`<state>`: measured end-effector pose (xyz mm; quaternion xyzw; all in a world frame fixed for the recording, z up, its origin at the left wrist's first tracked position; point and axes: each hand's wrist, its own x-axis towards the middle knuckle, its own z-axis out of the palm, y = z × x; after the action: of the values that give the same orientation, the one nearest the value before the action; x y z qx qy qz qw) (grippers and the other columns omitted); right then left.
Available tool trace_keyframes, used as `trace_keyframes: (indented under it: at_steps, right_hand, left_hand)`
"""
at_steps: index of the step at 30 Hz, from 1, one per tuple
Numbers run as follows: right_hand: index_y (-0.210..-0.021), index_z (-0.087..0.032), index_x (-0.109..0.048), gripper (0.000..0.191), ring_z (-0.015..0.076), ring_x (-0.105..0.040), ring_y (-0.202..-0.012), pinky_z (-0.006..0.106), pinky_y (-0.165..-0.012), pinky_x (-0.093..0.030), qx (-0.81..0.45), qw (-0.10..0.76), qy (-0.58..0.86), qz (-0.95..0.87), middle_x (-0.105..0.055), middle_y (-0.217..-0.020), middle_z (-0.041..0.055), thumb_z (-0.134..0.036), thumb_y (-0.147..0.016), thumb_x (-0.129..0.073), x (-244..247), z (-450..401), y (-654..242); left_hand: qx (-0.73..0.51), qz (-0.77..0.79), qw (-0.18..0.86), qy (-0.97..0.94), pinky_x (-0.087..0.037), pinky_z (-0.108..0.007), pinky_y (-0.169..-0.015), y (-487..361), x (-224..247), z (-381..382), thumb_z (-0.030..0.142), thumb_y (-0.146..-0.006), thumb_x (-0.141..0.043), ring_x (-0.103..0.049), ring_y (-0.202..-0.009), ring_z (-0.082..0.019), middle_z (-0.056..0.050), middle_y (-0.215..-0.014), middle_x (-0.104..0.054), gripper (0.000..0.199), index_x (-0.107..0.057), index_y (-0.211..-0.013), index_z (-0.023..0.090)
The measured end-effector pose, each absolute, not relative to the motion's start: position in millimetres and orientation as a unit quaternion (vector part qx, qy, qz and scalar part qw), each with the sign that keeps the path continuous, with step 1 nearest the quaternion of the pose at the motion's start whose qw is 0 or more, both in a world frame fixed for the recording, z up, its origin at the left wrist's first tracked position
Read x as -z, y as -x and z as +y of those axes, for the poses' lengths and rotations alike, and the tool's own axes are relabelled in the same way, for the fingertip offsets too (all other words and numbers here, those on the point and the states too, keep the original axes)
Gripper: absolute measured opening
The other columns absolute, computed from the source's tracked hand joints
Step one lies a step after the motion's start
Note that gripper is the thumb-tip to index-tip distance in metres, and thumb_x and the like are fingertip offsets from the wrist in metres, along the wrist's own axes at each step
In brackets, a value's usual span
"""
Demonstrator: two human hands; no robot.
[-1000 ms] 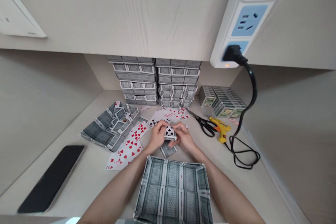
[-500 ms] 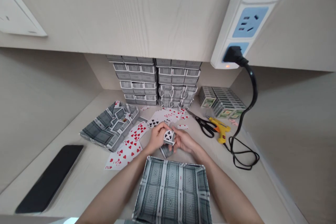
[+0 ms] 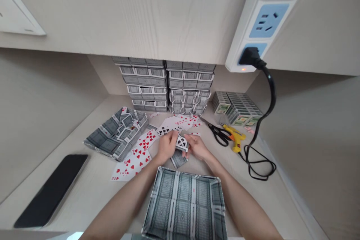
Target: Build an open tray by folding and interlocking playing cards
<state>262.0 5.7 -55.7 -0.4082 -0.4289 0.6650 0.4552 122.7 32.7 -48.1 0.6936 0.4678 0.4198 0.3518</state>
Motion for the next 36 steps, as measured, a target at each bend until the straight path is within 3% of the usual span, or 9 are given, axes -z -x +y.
trace_keyframes:
  at_steps: [3, 9, 14, 17, 24, 36]
  right_hand:
    - [-0.070, -0.018, -0.048, 0.029, 0.0150, -0.055, -0.036, 0.024, -0.031, -0.043, -0.648, 0.453, 0.422, -0.443, -0.058, -0.045, -0.0028, -0.047, -0.076, -0.049, 56, 6, -263]
    - [-0.082, -0.018, -0.052, 0.029, 0.0143, -0.055, -0.038, 0.023, -0.033, -0.040, -0.606, 0.445, 0.426, -0.504, -0.058, -0.049, -0.0029, -0.046, -0.078, -0.047, 51, 2, -266]
    - [-0.074, -0.017, -0.055, 0.030, 0.0057, -0.028, -0.026, 0.019, -0.030, -0.019, -0.552, 0.461, 0.428, -0.546, -0.037, -0.034, -0.0091, -0.046, -0.078, -0.048, 52, 3, -271]
    - [-0.066, -0.017, -0.052, 0.031, 0.0046, -0.022, -0.027, 0.020, -0.031, -0.014, -0.544, 0.475, 0.433, -0.540, -0.031, -0.034, -0.0097, -0.046, -0.076, -0.050, 54, 4, -271]
    - [-0.058, -0.019, -0.044, 0.034, 0.0055, -0.024, -0.025, 0.020, -0.030, -0.014, -0.534, 0.446, 0.457, -0.554, -0.032, -0.032, -0.0094, -0.046, -0.078, -0.047, 55, 4, -266]
    - [-0.060, -0.019, -0.045, 0.033, 0.0077, -0.034, -0.030, 0.020, -0.032, -0.022, -0.527, 0.408, 0.471, -0.577, -0.036, -0.037, -0.0074, -0.044, -0.080, -0.041, 61, 6, -260]
  left_hand:
    - [-0.383, 0.472, 0.307, -0.732, -0.027, -0.021, -0.048, -124, 49, 34, 0.038, -0.076, -0.046, -0.039, -0.049, -0.010, 0.003, -0.048, -0.044, 0.033, -0.048, -0.052, 0.016]
    - [-0.391, 0.446, 0.327, -0.735, -0.028, -0.020, -0.049, -124, 51, 36, 0.037, -0.078, -0.044, -0.036, -0.051, -0.009, 0.004, -0.049, -0.039, 0.034, -0.043, -0.051, 0.016]
    - [-0.409, 0.422, 0.435, -0.682, -0.029, -0.020, -0.049, -125, 51, 37, 0.041, -0.076, -0.044, -0.034, -0.051, -0.009, 0.004, -0.051, -0.036, 0.035, -0.040, -0.052, 0.016]
    - [-0.404, 0.413, 0.470, -0.668, -0.029, -0.020, -0.048, -125, 52, 38, 0.042, -0.076, -0.044, -0.034, -0.051, -0.009, 0.004, -0.051, -0.036, 0.035, -0.039, -0.053, 0.016]
    - [-0.367, 0.417, 0.400, -0.729, -0.027, -0.019, -0.049, -116, 45, 36, 0.039, -0.075, -0.048, -0.033, -0.052, -0.008, 0.005, -0.051, -0.033, 0.034, -0.039, -0.052, 0.016]
    - [-0.344, 0.436, 0.458, -0.694, -0.023, -0.019, -0.046, -113, 43, 39, 0.045, -0.075, -0.045, -0.026, -0.050, -0.007, 0.004, -0.051, -0.024, 0.040, -0.032, -0.050, 0.016]
